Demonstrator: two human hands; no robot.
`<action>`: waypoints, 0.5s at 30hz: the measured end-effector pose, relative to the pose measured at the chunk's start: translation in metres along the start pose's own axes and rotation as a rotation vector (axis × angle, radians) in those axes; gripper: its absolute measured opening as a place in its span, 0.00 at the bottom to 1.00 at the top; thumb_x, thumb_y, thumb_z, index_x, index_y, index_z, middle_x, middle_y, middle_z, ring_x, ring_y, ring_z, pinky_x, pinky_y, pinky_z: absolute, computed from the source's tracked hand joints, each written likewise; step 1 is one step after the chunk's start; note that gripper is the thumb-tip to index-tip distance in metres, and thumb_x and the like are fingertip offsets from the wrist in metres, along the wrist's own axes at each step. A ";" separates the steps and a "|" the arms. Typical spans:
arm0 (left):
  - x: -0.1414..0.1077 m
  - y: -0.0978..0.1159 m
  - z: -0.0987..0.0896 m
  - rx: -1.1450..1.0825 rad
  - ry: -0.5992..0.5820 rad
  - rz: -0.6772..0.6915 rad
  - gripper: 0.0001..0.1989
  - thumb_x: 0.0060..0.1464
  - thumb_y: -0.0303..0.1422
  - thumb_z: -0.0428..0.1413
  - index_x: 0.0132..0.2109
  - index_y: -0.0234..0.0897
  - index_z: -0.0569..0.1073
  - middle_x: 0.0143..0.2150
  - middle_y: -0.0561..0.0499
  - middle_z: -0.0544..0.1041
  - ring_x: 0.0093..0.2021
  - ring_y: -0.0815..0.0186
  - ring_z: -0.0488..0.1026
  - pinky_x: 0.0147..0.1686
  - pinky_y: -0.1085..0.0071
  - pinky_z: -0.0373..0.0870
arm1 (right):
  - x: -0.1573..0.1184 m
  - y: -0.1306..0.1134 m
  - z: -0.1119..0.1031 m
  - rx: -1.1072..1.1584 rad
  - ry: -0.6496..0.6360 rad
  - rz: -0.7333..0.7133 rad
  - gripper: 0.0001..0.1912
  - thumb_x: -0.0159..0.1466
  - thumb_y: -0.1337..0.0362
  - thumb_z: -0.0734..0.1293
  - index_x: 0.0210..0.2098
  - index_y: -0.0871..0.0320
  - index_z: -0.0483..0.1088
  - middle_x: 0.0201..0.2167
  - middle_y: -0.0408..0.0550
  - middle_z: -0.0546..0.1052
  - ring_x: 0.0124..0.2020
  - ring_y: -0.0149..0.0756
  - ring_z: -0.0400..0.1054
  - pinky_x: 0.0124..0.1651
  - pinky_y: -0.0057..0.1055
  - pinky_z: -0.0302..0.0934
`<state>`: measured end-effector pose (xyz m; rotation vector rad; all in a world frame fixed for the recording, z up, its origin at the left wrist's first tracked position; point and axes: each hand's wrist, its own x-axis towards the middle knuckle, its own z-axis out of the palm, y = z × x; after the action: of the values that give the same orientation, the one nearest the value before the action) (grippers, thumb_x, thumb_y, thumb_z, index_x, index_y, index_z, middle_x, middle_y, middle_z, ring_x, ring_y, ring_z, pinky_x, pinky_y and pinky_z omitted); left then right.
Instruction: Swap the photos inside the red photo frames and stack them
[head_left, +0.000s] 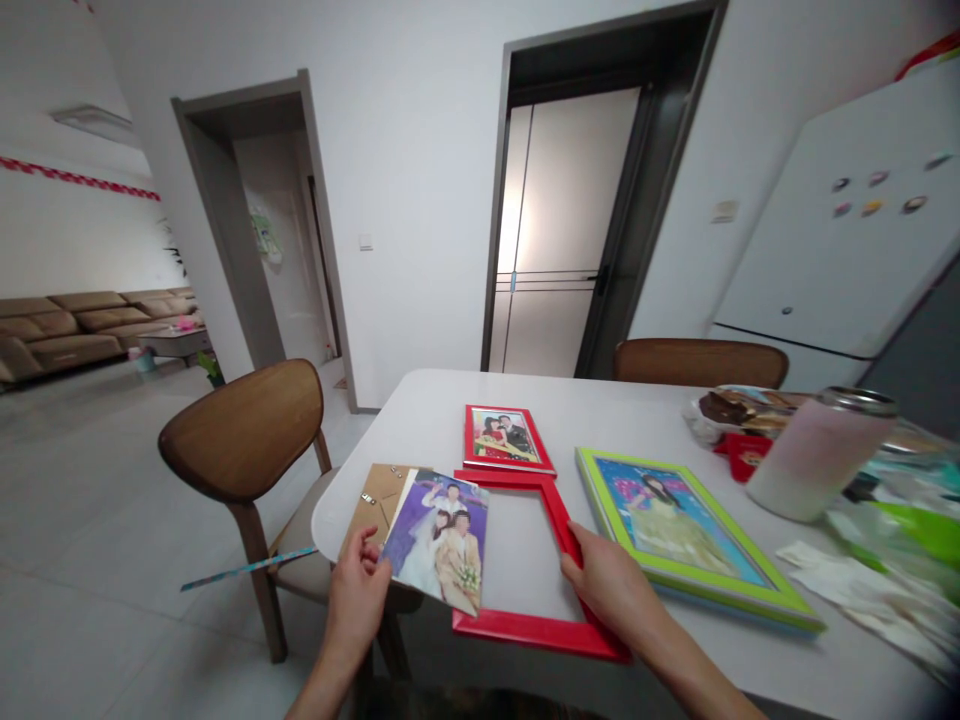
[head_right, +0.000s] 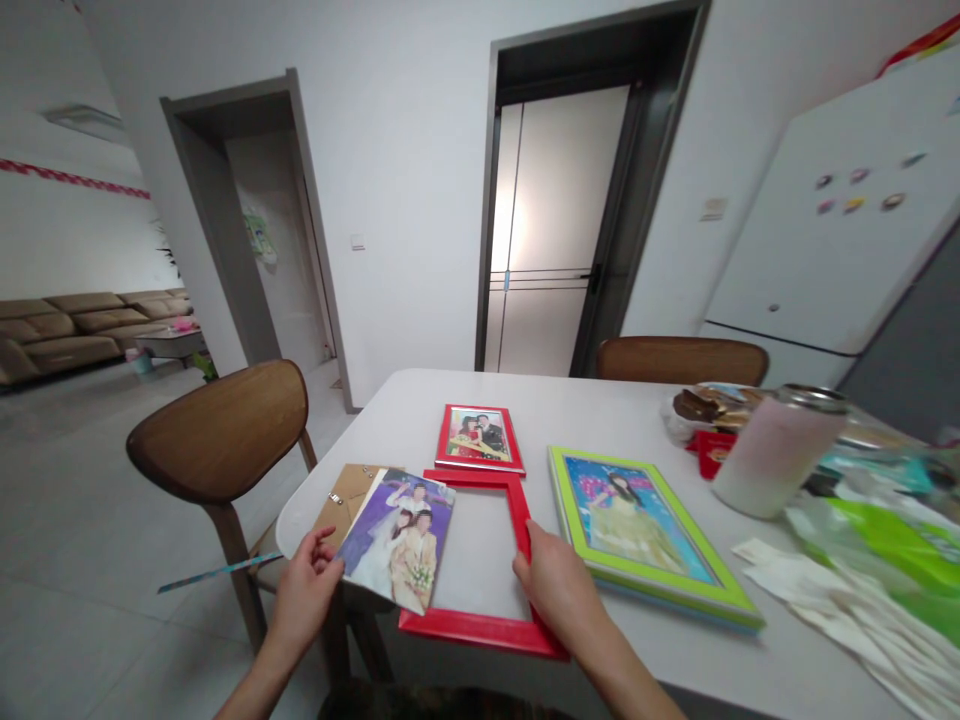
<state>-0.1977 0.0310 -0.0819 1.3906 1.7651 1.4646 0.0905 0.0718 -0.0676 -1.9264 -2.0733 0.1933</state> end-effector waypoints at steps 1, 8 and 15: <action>-0.003 -0.003 0.000 0.059 -0.027 0.016 0.17 0.42 0.33 0.49 0.42 0.33 0.64 0.23 0.58 0.65 0.21 0.69 0.66 0.24 0.73 0.63 | 0.000 0.000 0.000 -0.019 -0.002 -0.007 0.18 0.54 0.68 0.55 0.42 0.67 0.65 0.35 0.59 0.73 0.35 0.41 0.68 0.37 0.30 0.56; -0.019 0.006 0.000 0.428 -0.153 0.360 0.19 0.45 0.29 0.46 0.47 0.33 0.63 0.46 0.42 0.68 0.47 0.58 0.64 0.47 0.58 0.61 | -0.003 -0.012 -0.002 0.061 0.156 -0.088 0.17 0.53 0.66 0.57 0.41 0.66 0.66 0.40 0.60 0.69 0.41 0.42 0.64 0.43 0.34 0.55; -0.030 0.012 0.026 0.579 -0.491 0.614 0.35 0.35 0.20 0.46 0.56 0.36 0.55 0.59 0.45 0.53 0.59 0.58 0.48 0.55 0.53 0.50 | 0.010 -0.073 0.030 0.996 -0.193 0.138 0.24 0.50 0.63 0.59 0.46 0.66 0.62 0.21 0.44 0.72 0.16 0.27 0.61 0.21 0.24 0.54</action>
<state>-0.1599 0.0154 -0.0864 2.5004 1.5517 0.7272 0.0113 0.0784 -0.0724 -1.4149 -1.4482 1.2123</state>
